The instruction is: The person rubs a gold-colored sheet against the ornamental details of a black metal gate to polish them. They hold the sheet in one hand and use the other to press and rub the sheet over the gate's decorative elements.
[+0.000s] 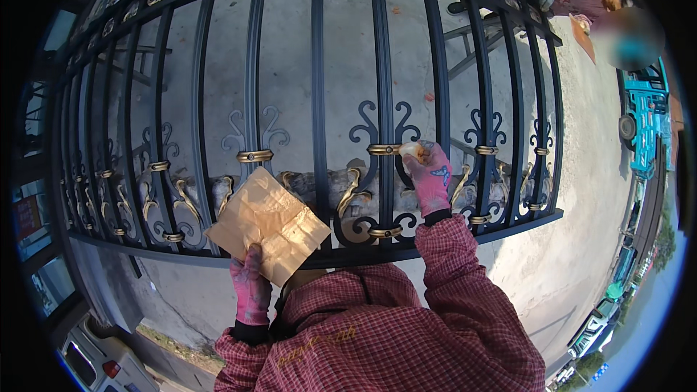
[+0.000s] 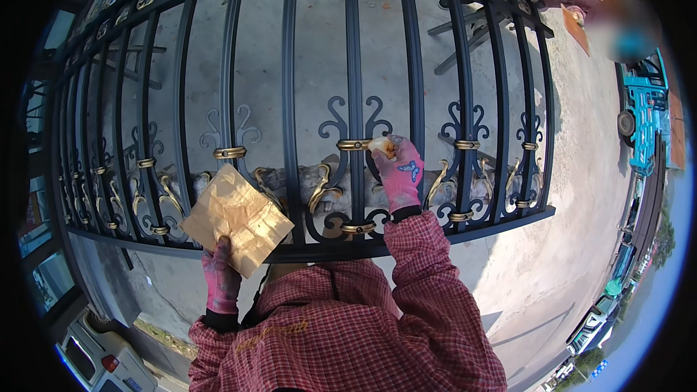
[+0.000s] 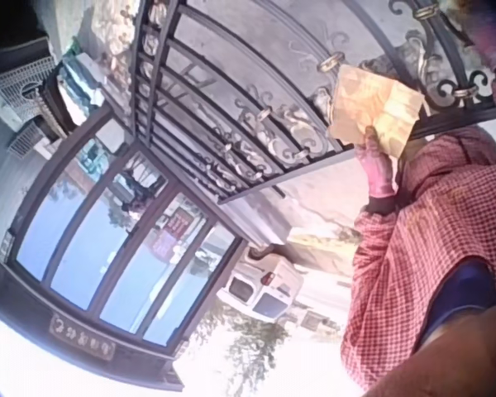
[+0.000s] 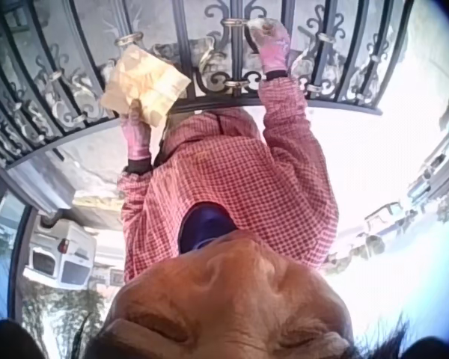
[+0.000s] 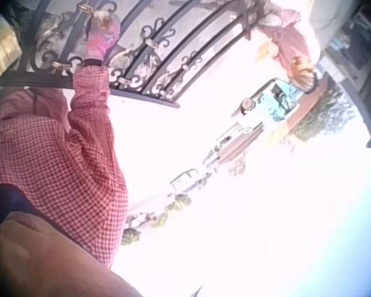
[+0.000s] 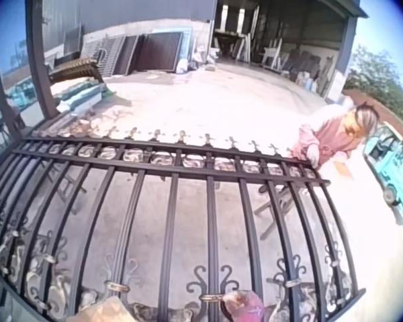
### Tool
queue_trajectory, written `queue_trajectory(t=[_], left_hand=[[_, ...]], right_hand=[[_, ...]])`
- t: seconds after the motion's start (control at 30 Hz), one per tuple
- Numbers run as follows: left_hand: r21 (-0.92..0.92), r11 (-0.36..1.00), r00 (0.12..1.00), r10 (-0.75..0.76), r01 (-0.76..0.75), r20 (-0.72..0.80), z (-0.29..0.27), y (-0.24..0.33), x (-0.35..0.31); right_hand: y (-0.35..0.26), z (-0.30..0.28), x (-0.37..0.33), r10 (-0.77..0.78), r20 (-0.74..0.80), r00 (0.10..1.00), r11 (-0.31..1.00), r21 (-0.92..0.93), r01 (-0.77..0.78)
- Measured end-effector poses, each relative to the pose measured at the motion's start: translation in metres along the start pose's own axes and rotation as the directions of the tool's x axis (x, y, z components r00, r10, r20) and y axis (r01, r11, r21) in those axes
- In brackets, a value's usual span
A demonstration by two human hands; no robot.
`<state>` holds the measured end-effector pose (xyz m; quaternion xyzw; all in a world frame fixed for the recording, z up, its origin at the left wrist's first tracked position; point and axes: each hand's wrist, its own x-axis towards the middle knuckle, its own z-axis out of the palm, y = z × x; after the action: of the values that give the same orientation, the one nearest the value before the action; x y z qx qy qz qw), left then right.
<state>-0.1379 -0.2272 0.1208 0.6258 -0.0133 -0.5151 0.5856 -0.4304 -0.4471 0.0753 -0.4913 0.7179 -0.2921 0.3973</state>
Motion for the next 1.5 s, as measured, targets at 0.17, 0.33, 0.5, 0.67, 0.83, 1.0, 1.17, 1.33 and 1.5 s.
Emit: queue_trajectory(t=[0.17,0.33,0.5,0.67,0.83,1.0,1.17,1.33,1.5], left_hand=[[0.003,1.000,0.999,0.023,-0.023,0.045,-0.001,0.002,0.002],[-0.010,0.999,0.997,0.045,-0.044,0.055,-0.001,0.006,0.002],[0.012,0.999,0.999,0.049,-0.049,0.002,-0.018,-0.003,0.001],[-0.056,0.997,0.998,0.056,-0.058,-0.029,-0.023,-0.004,-0.003],[-0.105,0.991,0.996,0.075,-0.079,-0.045,-0.029,-0.004,-0.010],[-0.123,0.987,0.993,0.091,-0.100,-0.075,-0.038,-0.010,-0.015],[-0.149,0.989,0.996,-0.007,-0.007,-0.089,-0.044,-0.010,-0.014],[-0.120,0.991,0.999,0.054,-0.053,0.001,-0.039,-0.002,-0.012],[-0.121,0.992,0.991,0.050,-0.035,0.127,-0.028,-0.003,-0.006]], right_hand=[[-0.001,-0.003,0.001,-0.236,-0.117,0.965,0.965,-0.146,0.219],[-0.018,-0.003,0.002,-0.488,0.115,0.865,0.739,-0.473,0.480],[-0.051,0.003,0.005,-0.637,0.308,0.707,0.540,-0.476,0.694],[-0.068,0.022,0.018,-0.620,0.569,0.540,0.260,-0.500,0.826],[-0.071,0.041,0.026,-0.531,0.744,0.405,0.031,-0.460,0.887],[-0.080,0.050,0.032,-0.390,0.857,0.337,-0.081,-0.396,0.915],[-0.091,0.043,0.029,-0.457,0.803,0.381,-0.028,-0.442,0.897],[-0.116,0.024,-0.006,-0.627,0.534,0.567,0.461,-0.333,0.823],[-0.116,0.020,-0.085,-0.520,0.366,0.771,0.787,-0.145,0.600]])
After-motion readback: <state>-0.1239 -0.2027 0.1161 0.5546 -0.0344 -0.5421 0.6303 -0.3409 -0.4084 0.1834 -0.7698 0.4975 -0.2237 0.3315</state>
